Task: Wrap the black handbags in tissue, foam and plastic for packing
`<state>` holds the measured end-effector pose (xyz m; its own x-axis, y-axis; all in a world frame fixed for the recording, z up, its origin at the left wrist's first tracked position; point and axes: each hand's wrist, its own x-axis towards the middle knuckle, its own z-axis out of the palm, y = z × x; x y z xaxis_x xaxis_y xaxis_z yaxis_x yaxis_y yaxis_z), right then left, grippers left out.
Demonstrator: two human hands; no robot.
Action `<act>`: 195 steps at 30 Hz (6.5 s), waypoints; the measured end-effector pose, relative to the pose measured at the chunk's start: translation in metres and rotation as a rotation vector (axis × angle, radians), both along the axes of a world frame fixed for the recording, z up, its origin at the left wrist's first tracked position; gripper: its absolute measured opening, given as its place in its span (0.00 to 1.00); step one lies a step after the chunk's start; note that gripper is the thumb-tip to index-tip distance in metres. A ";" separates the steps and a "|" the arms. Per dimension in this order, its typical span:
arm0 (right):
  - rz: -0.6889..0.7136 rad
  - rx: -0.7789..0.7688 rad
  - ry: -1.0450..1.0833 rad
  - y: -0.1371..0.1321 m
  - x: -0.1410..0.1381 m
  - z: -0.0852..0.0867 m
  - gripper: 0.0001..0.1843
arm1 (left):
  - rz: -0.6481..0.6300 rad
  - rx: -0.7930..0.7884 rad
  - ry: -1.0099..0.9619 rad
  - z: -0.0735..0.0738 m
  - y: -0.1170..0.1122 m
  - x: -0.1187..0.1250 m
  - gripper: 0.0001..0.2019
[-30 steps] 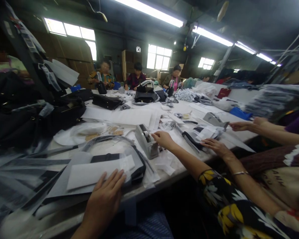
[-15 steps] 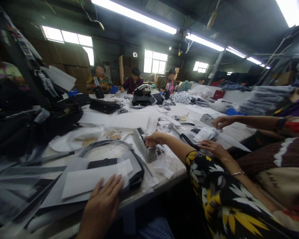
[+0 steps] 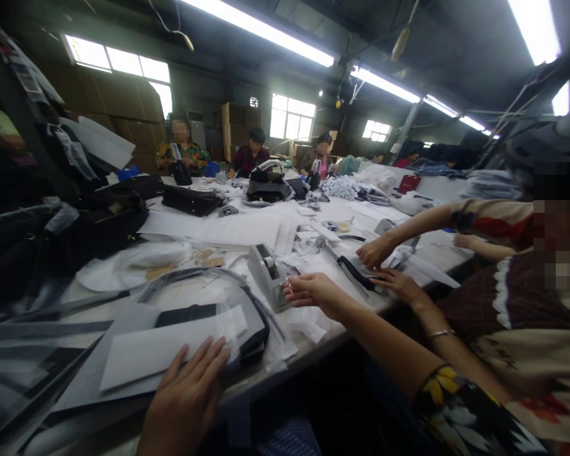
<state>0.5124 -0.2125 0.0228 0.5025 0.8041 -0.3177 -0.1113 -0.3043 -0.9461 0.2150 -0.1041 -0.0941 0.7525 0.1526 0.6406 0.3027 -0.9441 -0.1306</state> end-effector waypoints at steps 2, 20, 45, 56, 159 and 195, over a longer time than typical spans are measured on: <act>-0.048 -0.005 -0.009 -0.010 -0.004 -0.017 0.19 | -0.005 -0.009 -0.011 0.000 0.000 0.000 0.24; 0.611 0.221 -1.266 -0.024 -0.010 -0.006 0.12 | -0.002 -0.121 0.029 0.001 -0.005 -0.003 0.22; 1.684 -0.174 -1.707 0.172 -0.112 0.004 0.08 | -0.008 -0.322 -0.048 0.006 -0.011 -0.001 0.24; 1.504 -0.121 -1.603 0.193 -0.077 -0.011 0.32 | -0.019 -0.399 -0.094 0.002 -0.013 0.001 0.22; 0.455 0.156 -1.247 0.107 -0.138 -0.087 0.25 | 0.538 -0.354 -0.363 0.018 0.084 -0.093 0.34; 0.706 0.752 -1.099 0.067 -0.165 -0.096 0.22 | 0.179 0.040 -0.269 0.031 0.043 -0.066 0.34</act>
